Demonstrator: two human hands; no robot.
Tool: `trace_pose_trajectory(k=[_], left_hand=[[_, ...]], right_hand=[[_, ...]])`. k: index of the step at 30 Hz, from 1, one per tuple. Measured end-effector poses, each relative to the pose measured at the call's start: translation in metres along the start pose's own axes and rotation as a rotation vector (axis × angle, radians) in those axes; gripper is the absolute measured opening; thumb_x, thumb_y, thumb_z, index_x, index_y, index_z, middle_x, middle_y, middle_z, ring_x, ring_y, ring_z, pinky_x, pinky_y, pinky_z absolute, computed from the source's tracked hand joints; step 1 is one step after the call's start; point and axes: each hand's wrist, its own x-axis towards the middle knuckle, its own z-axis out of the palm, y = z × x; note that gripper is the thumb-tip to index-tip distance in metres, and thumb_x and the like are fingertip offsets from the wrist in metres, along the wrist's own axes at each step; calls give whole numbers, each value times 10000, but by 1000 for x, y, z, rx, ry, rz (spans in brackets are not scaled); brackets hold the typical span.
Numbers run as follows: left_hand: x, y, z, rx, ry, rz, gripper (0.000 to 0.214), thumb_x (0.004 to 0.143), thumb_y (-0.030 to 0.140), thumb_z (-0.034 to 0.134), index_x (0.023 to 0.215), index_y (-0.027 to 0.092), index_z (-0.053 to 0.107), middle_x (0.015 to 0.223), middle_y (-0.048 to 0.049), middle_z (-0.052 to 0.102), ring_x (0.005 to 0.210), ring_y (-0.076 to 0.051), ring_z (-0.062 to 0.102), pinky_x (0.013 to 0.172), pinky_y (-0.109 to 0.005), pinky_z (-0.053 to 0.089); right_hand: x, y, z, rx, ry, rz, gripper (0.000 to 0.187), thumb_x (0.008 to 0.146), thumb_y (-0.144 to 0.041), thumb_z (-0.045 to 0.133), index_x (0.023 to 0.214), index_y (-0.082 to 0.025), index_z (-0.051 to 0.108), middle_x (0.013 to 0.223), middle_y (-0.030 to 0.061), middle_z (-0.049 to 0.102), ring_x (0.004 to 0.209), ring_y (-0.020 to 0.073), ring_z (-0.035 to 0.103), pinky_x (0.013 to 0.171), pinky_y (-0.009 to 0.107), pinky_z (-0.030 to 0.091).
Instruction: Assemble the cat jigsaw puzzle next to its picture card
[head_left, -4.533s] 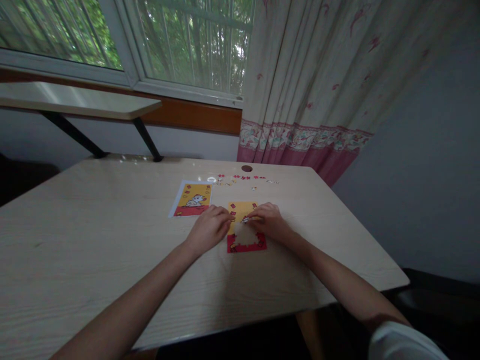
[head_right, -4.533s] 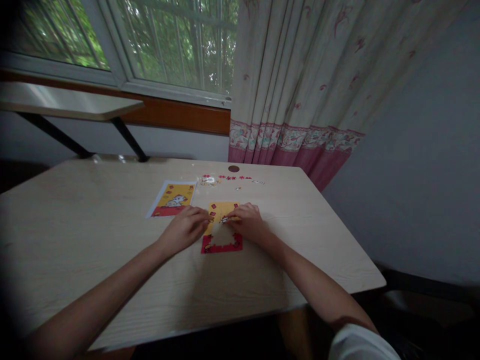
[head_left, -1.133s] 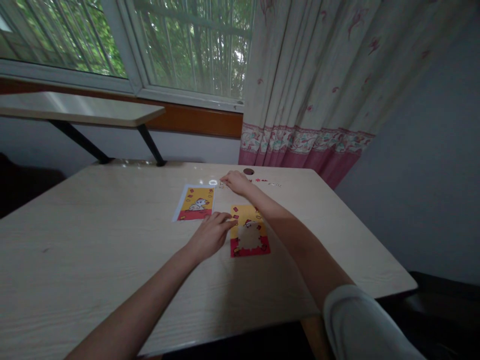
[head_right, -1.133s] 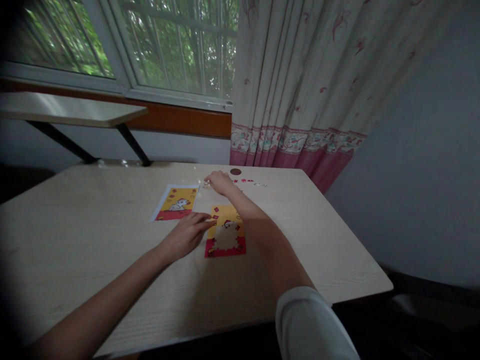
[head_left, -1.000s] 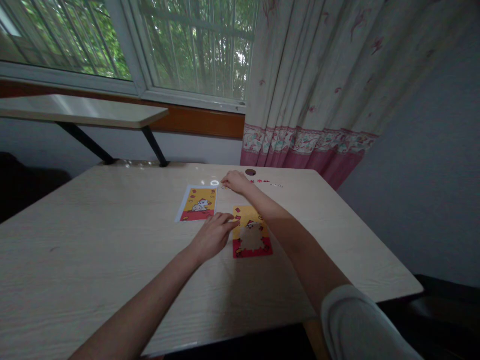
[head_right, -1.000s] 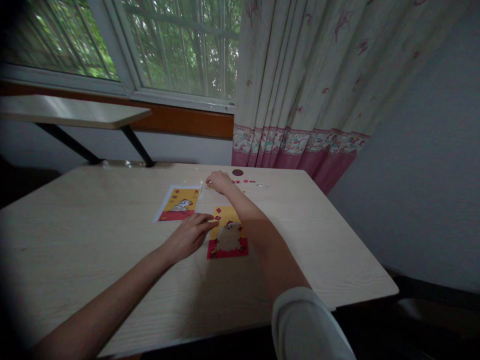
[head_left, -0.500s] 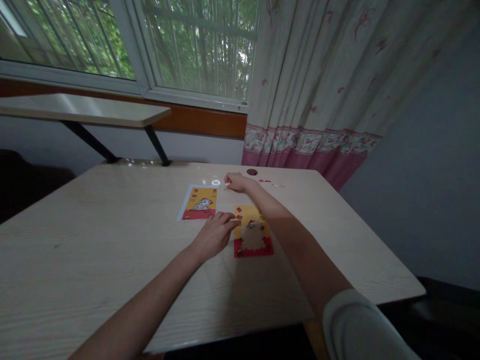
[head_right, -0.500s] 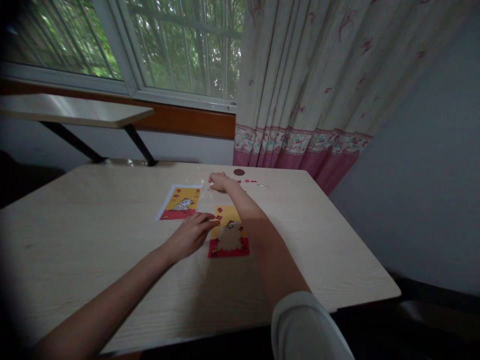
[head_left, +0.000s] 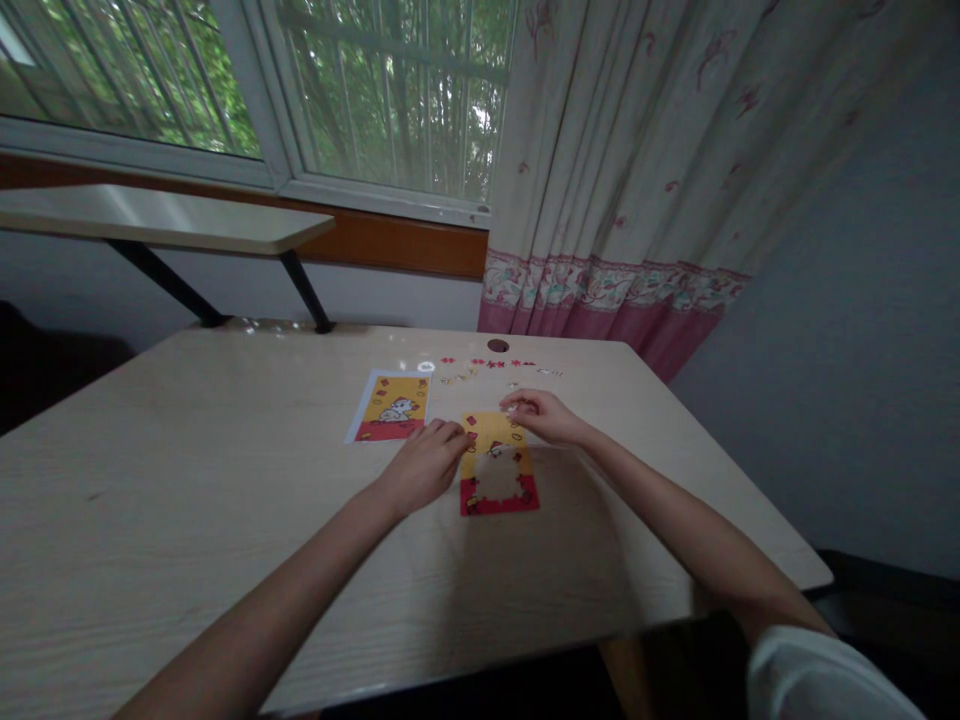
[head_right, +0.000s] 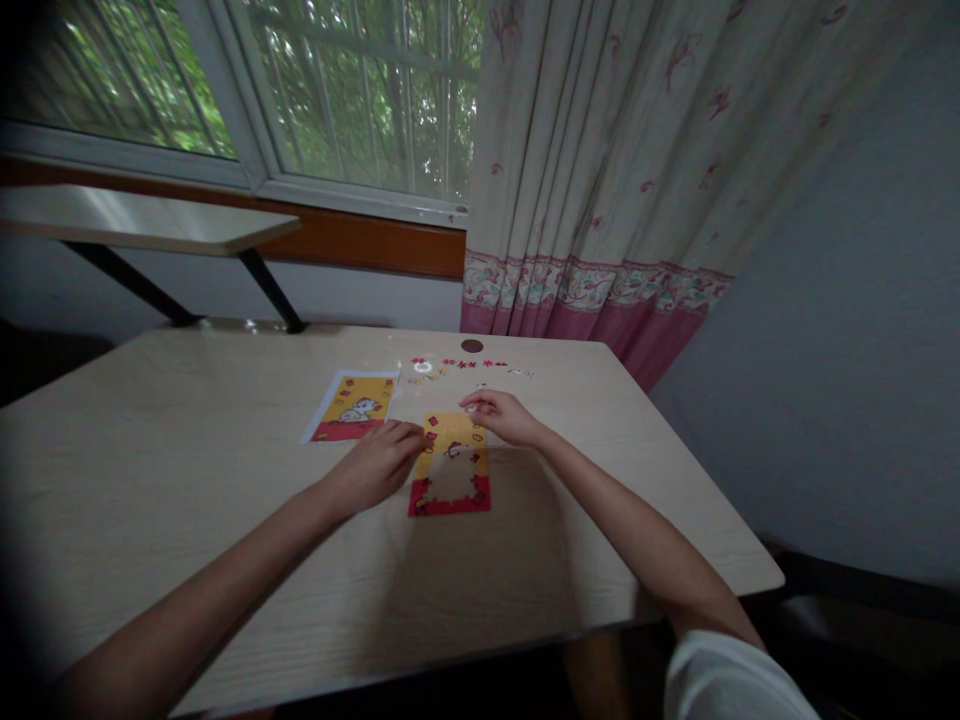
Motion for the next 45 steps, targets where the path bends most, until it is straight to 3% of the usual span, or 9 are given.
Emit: trace_pose_trajectory(k=[3, 6, 11, 16, 19, 23, 28, 40, 45], left_hand=[[8, 0, -4, 15, -30, -7, 309, 824, 102, 430, 1057, 168, 621, 1037, -111, 594, 945, -252, 529, 815, -402, 440], [20, 2, -7, -30, -42, -11, 293, 806, 115, 446, 1000, 172, 659, 1003, -106, 622, 929, -247, 552, 811, -387, 441], [36, 15, -4, -389, 27, -97, 239, 822, 173, 472, 884, 169, 702, 886, -71, 693, 845, -195, 595, 791, -313, 444], [36, 25, 5, -717, 93, -301, 213, 775, 300, 557, 804, 159, 714, 801, -58, 710, 710, -172, 609, 647, -263, 450], [35, 24, 7, -831, 111, -352, 217, 734, 333, 588, 747, 153, 708, 742, -51, 705, 668, -170, 601, 615, -256, 445], [35, 20, 12, -929, 136, -369, 234, 717, 351, 593, 726, 141, 694, 707, -54, 693, 634, -158, 585, 599, -251, 431], [34, 17, 16, -976, 152, -366, 285, 717, 390, 590, 716, 122, 686, 689, -63, 679, 610, -150, 563, 582, -249, 417], [33, 17, 17, -1028, 136, -326, 307, 717, 420, 598, 731, 123, 678, 714, -62, 688, 658, -164, 600, 641, -268, 456], [33, 17, 18, -991, 151, -322, 305, 724, 426, 594, 730, 132, 676, 727, -58, 689, 678, -174, 605, 648, -273, 458]], right_hand=[[-33, 3, -3, 129, 20, 89, 296, 726, -342, 644, 958, -159, 636, 856, 41, 673, 663, 111, 603, 615, 229, 457], [-47, -1, -1, 244, 113, 128, 313, 679, -407, 696, 886, -177, 649, 857, 44, 696, 740, 140, 650, 675, 258, 492], [-49, -8, 13, 358, 221, 127, 342, 586, -411, 776, 808, -183, 653, 780, 21, 711, 685, 128, 659, 681, 260, 516], [-50, -18, 31, 385, 284, 134, 348, 556, -430, 794, 758, -185, 652, 682, 9, 700, 621, 133, 657, 618, 251, 526], [-51, -23, 37, 366, 316, 147, 323, 570, -431, 785, 744, -191, 657, 667, 11, 694, 595, 135, 650, 591, 251, 524], [-52, -23, 38, 293, 350, 90, 266, 641, -433, 735, 753, -199, 672, 729, 30, 705, 654, 145, 657, 634, 265, 527], [-56, -20, 35, 5, 415, -50, 216, 744, -416, 662, 805, -212, 700, 796, 43, 712, 706, 154, 645, 699, 293, 513], [-61, -23, 37, -361, 413, -228, 164, 829, -360, 611, 791, -220, 688, 755, 42, 687, 738, 166, 618, 722, 292, 469], [-62, -22, 38, -413, 432, -330, 158, 840, -342, 606, 784, -216, 682, 730, 29, 688, 709, 153, 614, 699, 277, 450]])
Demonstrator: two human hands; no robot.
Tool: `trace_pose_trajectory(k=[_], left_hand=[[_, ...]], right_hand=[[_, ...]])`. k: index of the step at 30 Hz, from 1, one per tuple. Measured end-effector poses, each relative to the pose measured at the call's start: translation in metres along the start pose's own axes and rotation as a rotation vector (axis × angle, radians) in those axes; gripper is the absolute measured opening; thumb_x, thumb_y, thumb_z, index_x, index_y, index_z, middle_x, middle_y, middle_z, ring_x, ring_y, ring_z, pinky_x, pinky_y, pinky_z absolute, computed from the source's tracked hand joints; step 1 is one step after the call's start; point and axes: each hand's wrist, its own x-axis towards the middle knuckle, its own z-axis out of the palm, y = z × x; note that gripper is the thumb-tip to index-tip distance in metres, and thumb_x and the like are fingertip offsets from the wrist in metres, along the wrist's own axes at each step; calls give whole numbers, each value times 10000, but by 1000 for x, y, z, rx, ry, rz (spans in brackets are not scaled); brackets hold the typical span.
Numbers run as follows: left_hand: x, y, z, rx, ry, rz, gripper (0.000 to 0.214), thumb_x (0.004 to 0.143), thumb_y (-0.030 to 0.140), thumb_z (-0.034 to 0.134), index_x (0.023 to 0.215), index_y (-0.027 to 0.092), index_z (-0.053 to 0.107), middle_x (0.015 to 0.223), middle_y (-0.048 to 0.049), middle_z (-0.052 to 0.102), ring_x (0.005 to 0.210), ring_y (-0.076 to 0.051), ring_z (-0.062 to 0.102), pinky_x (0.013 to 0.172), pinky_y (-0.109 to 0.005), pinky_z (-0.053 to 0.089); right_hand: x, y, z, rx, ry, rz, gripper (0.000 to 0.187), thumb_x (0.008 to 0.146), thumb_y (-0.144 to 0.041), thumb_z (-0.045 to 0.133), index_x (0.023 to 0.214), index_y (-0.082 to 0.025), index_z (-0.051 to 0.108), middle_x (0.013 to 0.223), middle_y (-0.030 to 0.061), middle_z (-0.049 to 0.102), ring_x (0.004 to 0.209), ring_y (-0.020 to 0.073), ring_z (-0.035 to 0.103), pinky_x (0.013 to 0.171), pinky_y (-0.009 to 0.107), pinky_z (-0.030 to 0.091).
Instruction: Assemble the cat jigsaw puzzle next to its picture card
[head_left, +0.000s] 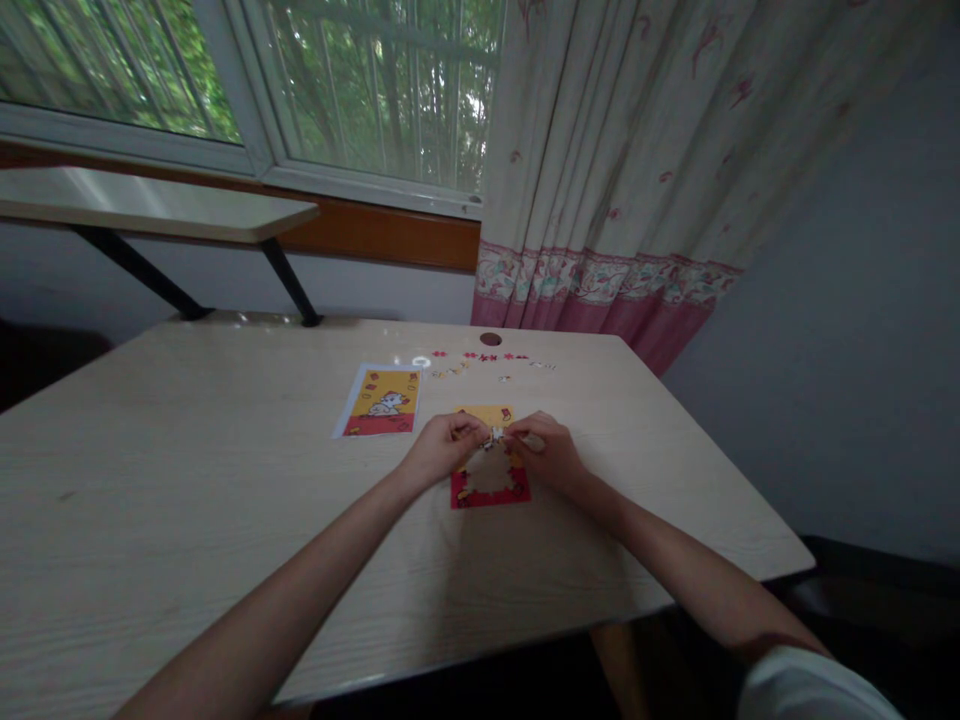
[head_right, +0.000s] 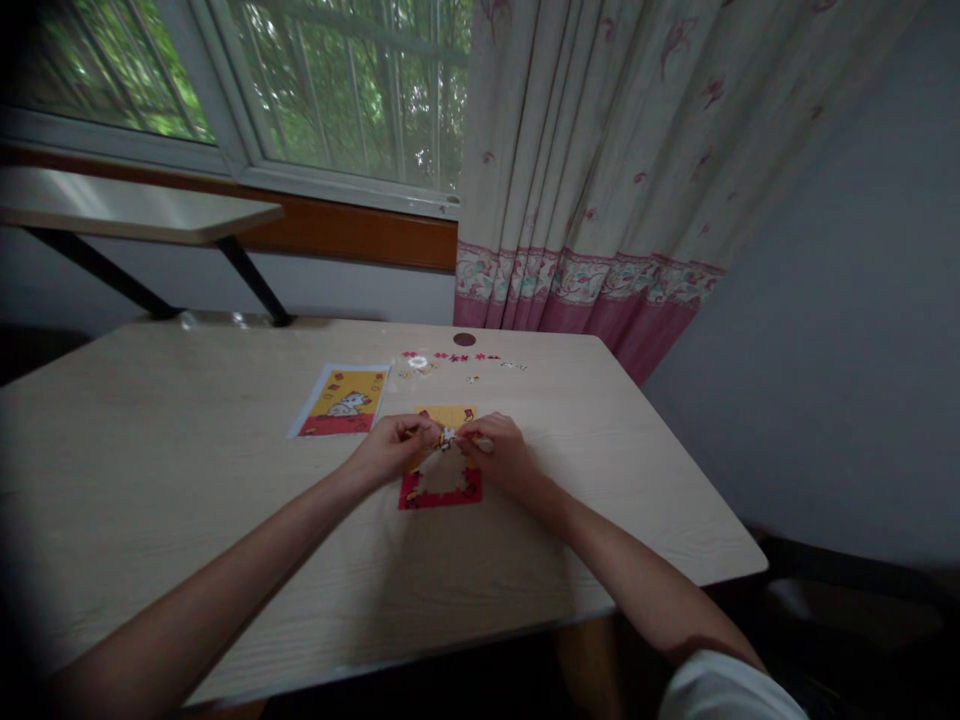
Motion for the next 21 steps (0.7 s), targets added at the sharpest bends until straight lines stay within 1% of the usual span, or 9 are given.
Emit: trace_pose_trajectory(k=[3, 5, 6, 8, 10, 14, 17, 21], left_hand=[[0, -1, 0, 16, -9, 18, 290, 752, 402, 570, 751, 129, 669, 747, -68, 691, 678, -175, 608, 649, -281, 465], [-1, -1, -2, 84, 9, 56, 265, 784, 368, 544, 776, 132, 664, 780, -76, 692, 712, -183, 612, 672, -295, 471], [-2, -1, -4, 159, 24, 89, 246, 799, 345, 533, 787, 137, 664, 799, -79, 690, 743, -190, 611, 697, -308, 470], [-4, -1, -9, 378, 56, 173, 207, 824, 290, 513, 805, 152, 665, 830, -79, 682, 809, -207, 595, 758, -341, 454], [-6, -1, -15, 592, 64, 246, 190, 845, 238, 488, 823, 163, 662, 849, -76, 672, 846, -216, 573, 795, -363, 434], [-7, -3, -24, 833, 51, 297, 201, 869, 201, 452, 858, 157, 648, 881, -85, 653, 846, -219, 550, 789, -369, 437], [-7, -3, -28, 947, 53, 326, 221, 884, 215, 436, 884, 150, 648, 886, -91, 638, 839, -230, 535, 784, -384, 438], [-6, -5, -30, 983, 69, 339, 214, 886, 218, 444, 884, 156, 648, 902, -83, 630, 844, -230, 528, 787, -383, 437]], right_hand=[[-1, 2, 1, -16, 13, -16, 138, 839, -323, 613, 779, -218, 681, 734, 26, 694, 705, 150, 614, 700, 274, 447], [1, 6, 1, -33, 28, -16, 125, 833, -309, 621, 786, -212, 683, 755, 32, 701, 719, 153, 615, 709, 277, 445], [3, 10, 1, -44, 29, -10, 114, 827, -300, 629, 790, -207, 685, 762, 35, 704, 726, 155, 615, 714, 277, 444], [10, 22, -1, -70, 9, 23, 94, 810, -280, 645, 790, -200, 690, 773, 38, 707, 738, 155, 615, 726, 277, 439], [19, 38, -3, -104, -25, 93, 84, 796, -269, 654, 782, -198, 697, 783, 36, 709, 747, 153, 614, 735, 273, 434], [41, 72, -6, -162, -38, 268, 122, 796, -283, 638, 806, -187, 712, 805, 43, 713, 743, 152, 613, 710, 258, 433], [52, 87, -5, -196, -71, 332, 135, 799, -277, 621, 813, -185, 720, 822, 45, 717, 746, 150, 619, 697, 246, 437], [58, 92, -1, -216, -134, 334, 113, 779, -253, 635, 795, -193, 729, 812, 41, 721, 740, 147, 625, 691, 238, 436]])
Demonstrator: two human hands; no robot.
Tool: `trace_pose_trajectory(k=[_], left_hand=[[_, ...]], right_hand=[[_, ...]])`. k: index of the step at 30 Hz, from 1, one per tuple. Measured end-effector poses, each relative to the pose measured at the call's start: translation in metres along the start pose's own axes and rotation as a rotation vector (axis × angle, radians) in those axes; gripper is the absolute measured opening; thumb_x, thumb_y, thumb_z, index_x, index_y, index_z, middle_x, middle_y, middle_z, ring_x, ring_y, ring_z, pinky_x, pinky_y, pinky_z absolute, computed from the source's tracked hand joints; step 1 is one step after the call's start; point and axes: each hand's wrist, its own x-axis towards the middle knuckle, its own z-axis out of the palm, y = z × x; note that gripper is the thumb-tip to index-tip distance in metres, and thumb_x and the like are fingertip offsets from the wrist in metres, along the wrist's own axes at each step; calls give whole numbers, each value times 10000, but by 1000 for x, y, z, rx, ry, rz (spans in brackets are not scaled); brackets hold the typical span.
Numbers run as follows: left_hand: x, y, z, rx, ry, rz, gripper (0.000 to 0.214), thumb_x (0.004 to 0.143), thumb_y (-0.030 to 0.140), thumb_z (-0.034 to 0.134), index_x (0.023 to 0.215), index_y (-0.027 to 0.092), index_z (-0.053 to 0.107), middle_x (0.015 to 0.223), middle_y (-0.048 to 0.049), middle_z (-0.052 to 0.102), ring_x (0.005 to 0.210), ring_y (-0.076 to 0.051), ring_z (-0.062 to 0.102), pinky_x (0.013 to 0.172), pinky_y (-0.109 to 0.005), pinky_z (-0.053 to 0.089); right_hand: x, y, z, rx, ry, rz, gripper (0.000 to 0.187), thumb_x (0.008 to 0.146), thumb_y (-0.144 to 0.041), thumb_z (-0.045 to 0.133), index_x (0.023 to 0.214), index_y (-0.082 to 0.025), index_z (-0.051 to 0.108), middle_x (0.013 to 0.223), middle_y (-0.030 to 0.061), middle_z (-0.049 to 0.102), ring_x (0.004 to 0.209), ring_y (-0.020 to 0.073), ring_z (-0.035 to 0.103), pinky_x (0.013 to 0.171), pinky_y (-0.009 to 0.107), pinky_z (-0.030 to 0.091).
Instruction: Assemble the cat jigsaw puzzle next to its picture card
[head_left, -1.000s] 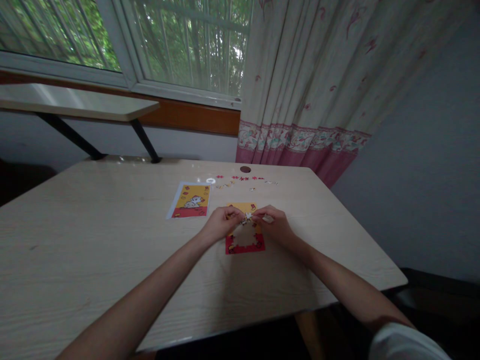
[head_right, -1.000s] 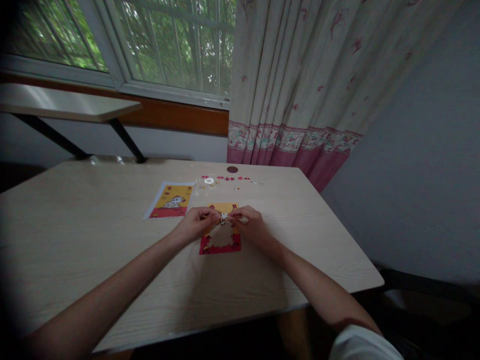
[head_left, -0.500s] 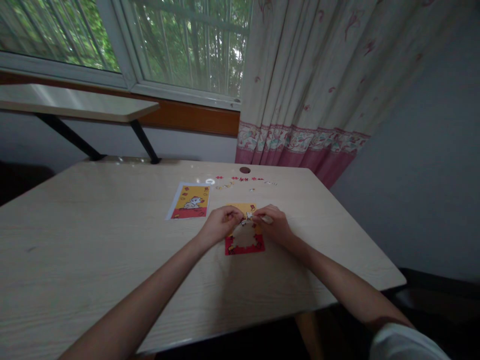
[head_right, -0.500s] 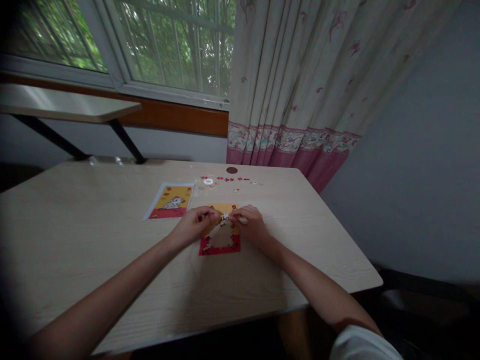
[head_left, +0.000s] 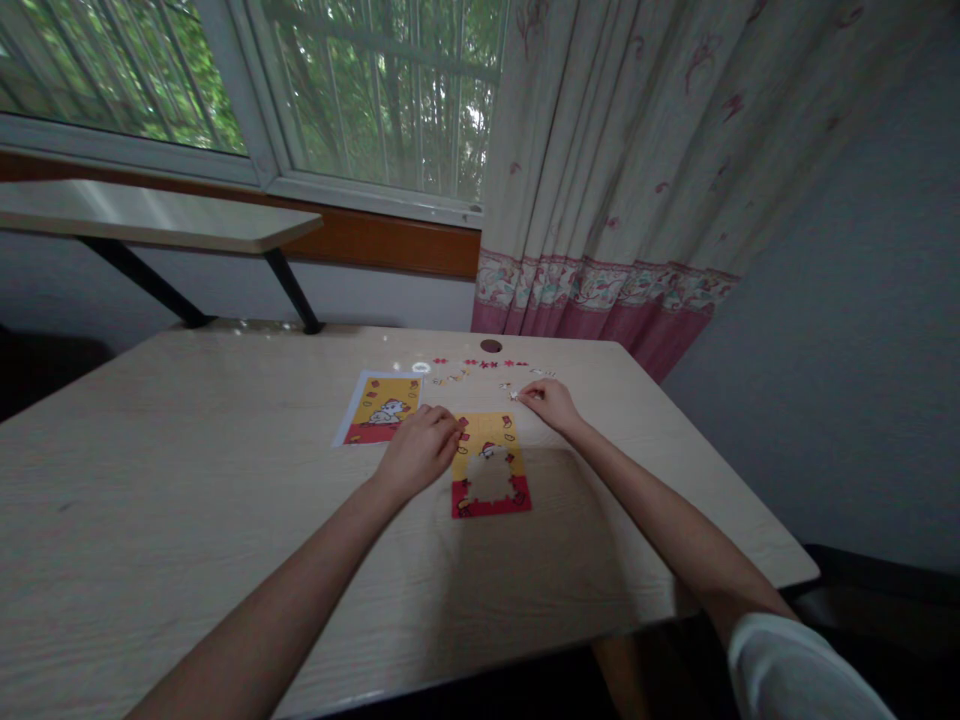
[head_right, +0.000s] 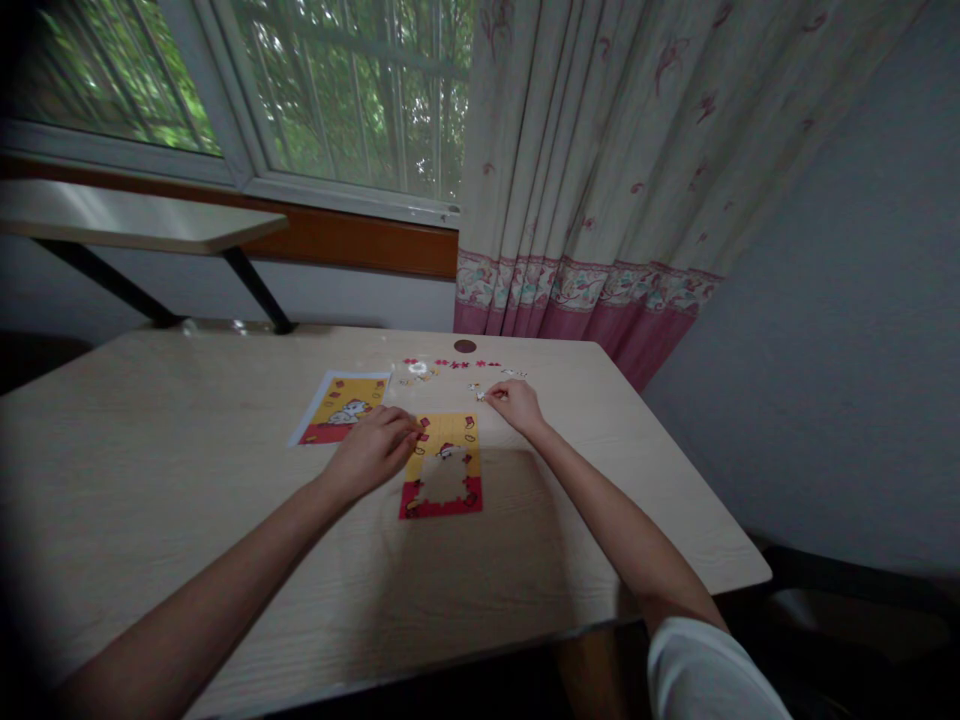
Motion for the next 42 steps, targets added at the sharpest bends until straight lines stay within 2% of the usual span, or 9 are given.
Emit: trace_pose_trajectory(k=[5, 11, 15, 22, 29, 31, 36, 42], left_hand=[[-2, -2, 2, -2, -21, -9, 184, 876, 205, 470, 902, 161, 647, 923, -75, 622, 871, -231, 525, 796, -379, 441], [-1, -3, 4, -4, -34, -19, 179, 871, 199, 477, 899, 159, 650, 915, -78, 618, 875, -234, 530, 802, -382, 448], [-1, -3, 5, -8, -35, -25, 179, 867, 197, 477, 899, 161, 650, 920, -79, 617, 873, -230, 536, 806, -385, 449], [-2, -3, 6, -23, -18, -21, 180, 870, 204, 469, 888, 173, 646, 915, -77, 617, 871, -227, 538, 790, -389, 451], [-1, 0, 4, -23, -11, -7, 179, 875, 200, 468, 876, 180, 645, 899, -68, 622, 849, -221, 533, 783, -385, 449], [-1, 1, 3, -24, -8, -9, 176, 872, 200, 471, 877, 181, 646, 899, -67, 624, 846, -221, 532, 778, -381, 449], [-1, 3, 2, -22, -25, -11, 189, 874, 200, 465, 896, 171, 651, 916, -79, 626, 861, -228, 540, 776, -383, 451], [-1, 1, 3, -21, -28, -5, 188, 876, 197, 464, 889, 166, 649, 914, -83, 623, 865, -235, 530, 786, -393, 447]], right_hand=[[4, 5, -4, -34, -30, 13, 111, 754, -254, 652, 808, -205, 735, 818, 28, 724, 755, 146, 633, 706, 231, 447], [25, 42, -23, -119, 57, 168, 236, 818, -223, 541, 966, -160, 714, 876, 68, 724, 754, 158, 644, 718, 246, 474], [38, 56, -25, -181, 59, 217, 252, 833, -223, 522, 990, -176, 713, 934, 75, 722, 802, 167, 650, 755, 256, 476], [47, 42, -17, -232, 5, 174, 208, 779, -314, 616, 898, -193, 737, 966, 91, 705, 901, 203, 632, 821, 283, 450], [45, 32, -21, -113, -74, 148, 78, 659, -202, 695, 703, -137, 699, 701, 59, 682, 651, 147, 598, 638, 234, 436], [41, 31, -23, -55, -84, 145, 108, 653, -202, 691, 733, -129, 693, 664, 36, 666, 598, 122, 574, 594, 215, 422], [29, 32, -20, 75, -81, 104, 297, 721, -223, 612, 1000, -142, 674, 672, -10, 649, 569, 87, 546, 572, 189, 407], [26, 38, -6, 120, -33, 142, 247, 735, -284, 608, 905, -118, 673, 659, 17, 666, 559, 101, 572, 556, 197, 421]])
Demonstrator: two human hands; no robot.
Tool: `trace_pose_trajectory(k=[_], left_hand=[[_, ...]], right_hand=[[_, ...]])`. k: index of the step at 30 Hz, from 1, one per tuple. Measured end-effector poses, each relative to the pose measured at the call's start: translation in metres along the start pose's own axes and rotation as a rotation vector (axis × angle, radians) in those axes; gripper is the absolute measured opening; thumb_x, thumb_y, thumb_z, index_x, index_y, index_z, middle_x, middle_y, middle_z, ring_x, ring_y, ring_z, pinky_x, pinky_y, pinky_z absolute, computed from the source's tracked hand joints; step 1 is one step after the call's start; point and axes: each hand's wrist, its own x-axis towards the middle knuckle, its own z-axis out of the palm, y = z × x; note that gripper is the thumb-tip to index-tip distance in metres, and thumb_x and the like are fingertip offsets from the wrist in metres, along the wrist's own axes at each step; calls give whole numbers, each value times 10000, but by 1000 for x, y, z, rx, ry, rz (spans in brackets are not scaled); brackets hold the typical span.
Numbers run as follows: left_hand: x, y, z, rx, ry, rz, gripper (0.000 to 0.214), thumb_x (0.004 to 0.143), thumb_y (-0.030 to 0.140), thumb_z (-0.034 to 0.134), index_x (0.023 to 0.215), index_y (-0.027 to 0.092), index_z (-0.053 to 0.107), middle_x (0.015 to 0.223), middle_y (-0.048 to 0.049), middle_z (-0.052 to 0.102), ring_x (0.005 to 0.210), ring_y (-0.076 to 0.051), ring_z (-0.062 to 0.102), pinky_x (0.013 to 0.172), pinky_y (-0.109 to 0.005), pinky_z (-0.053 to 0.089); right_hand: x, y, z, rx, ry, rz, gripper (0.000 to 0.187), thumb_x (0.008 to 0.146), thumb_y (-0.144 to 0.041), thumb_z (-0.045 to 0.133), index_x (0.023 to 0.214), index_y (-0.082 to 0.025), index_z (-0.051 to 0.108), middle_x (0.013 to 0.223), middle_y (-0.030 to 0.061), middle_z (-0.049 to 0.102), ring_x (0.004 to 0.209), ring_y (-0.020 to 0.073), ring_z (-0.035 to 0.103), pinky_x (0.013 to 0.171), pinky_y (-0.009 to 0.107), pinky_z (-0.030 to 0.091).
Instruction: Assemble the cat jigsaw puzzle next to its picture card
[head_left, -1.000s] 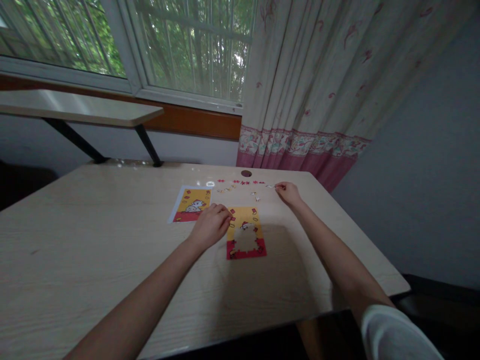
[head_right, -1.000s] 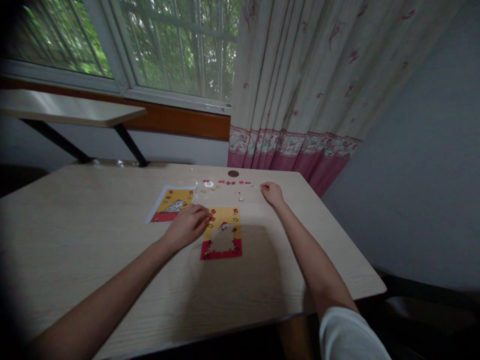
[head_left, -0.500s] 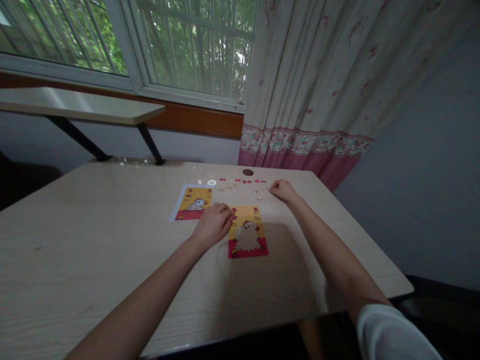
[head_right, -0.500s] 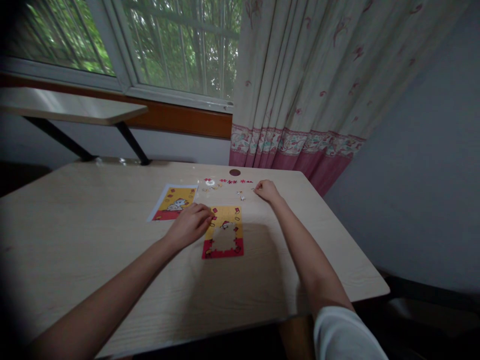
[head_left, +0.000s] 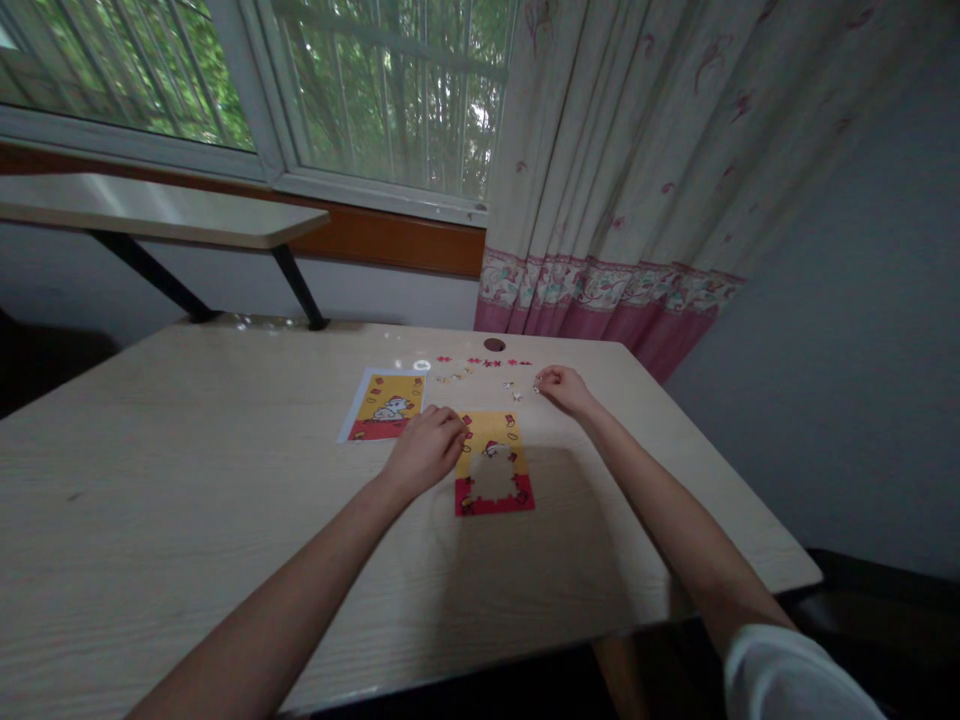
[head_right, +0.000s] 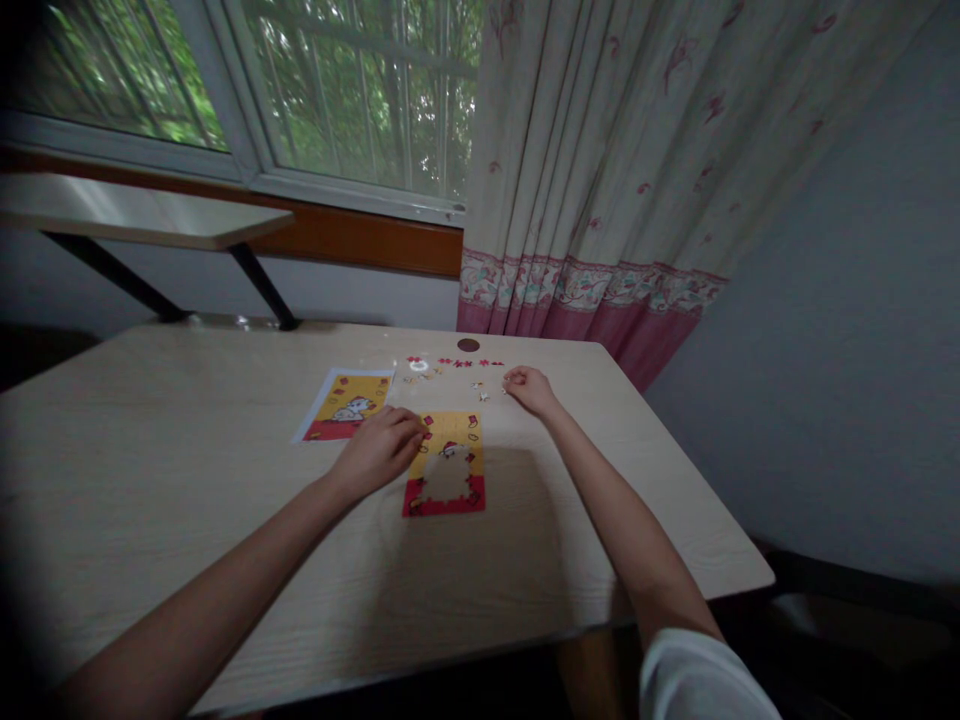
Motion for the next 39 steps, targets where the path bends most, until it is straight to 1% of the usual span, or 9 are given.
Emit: trace_pose_trajectory(k=[6, 13, 17, 21, 25, 29, 34, 36, 39], left_hand=[[0, -1, 1, -12, 6, 5, 191, 875, 202, 459, 893, 170, 646, 921, -86, 618, 864, -233, 527, 794, -398, 441], [1, 2, -1, -1, 28, 13, 191, 871, 204, 456, 876, 174, 644, 896, -82, 618, 846, -225, 527, 780, -392, 441], [0, 1, 1, 10, 17, 13, 191, 880, 205, 454, 885, 173, 642, 902, -81, 620, 851, -224, 527, 783, -387, 442], [0, 0, 1, 20, -1, 9, 196, 888, 207, 449, 895, 173, 642, 915, -78, 623, 866, -227, 525, 784, -382, 439], [0, 1, -1, 0, 2, 7, 197, 873, 191, 453, 897, 178, 648, 910, -83, 625, 858, -229, 527, 776, -385, 439], [0, 2, -1, -11, 8, 10, 203, 868, 197, 450, 894, 180, 651, 907, -82, 628, 856, -229, 532, 772, -390, 442], [0, 2, -2, -35, 11, 6, 202, 870, 197, 455, 874, 173, 655, 899, -84, 642, 850, -232, 539, 773, -386, 445], [1, 5, -1, -77, 16, -1, 199, 867, 186, 461, 872, 169, 660, 888, -80, 651, 843, -227, 545, 774, -374, 444], [4, 12, -1, -183, 17, -41, 190, 853, 161, 481, 860, 174, 670, 843, -60, 670, 824, -214, 554, 758, -344, 442]], right_hand=[[1, -3, 5, -94, 87, 51, 215, 721, -343, 655, 798, -143, 666, 688, 39, 686, 594, 125, 602, 590, 222, 441], [-4, -14, -9, -269, 74, -23, 226, 722, -375, 674, 691, -153, 703, 704, 83, 684, 659, 172, 602, 645, 262, 435], [4, -23, -13, -314, 36, -129, 192, 801, -287, 595, 801, -156, 735, 791, 94, 700, 781, 189, 614, 768, 281, 426], [14, -36, -2, -305, -55, -257, 186, 795, -248, 622, 935, -194, 733, 937, 79, 702, 895, 191, 605, 856, 287, 404], [23, -45, 9, -279, -150, -327, 109, 748, -202, 675, 833, -208, 743, 896, 55, 706, 885, 183, 608, 843, 271, 408], [26, -50, 8, -261, -179, -326, 38, 700, -148, 698, 712, -178, 717, 781, 44, 697, 778, 165, 604, 772, 255, 412], [1, -52, -2, -181, -119, -289, 71, 770, -209, 623, 779, -155, 668, 752, 24, 673, 701, 130, 575, 669, 224, 402], [-18, -53, -4, -11, -73, -258, 112, 779, -254, 612, 810, -154, 651, 757, 16, 669, 681, 117, 568, 640, 210, 398], [-51, -56, -4, 166, -127, -211, 172, 750, -313, 643, 818, -156, 654, 751, 14, 668, 645, 108, 560, 592, 202, 386]])
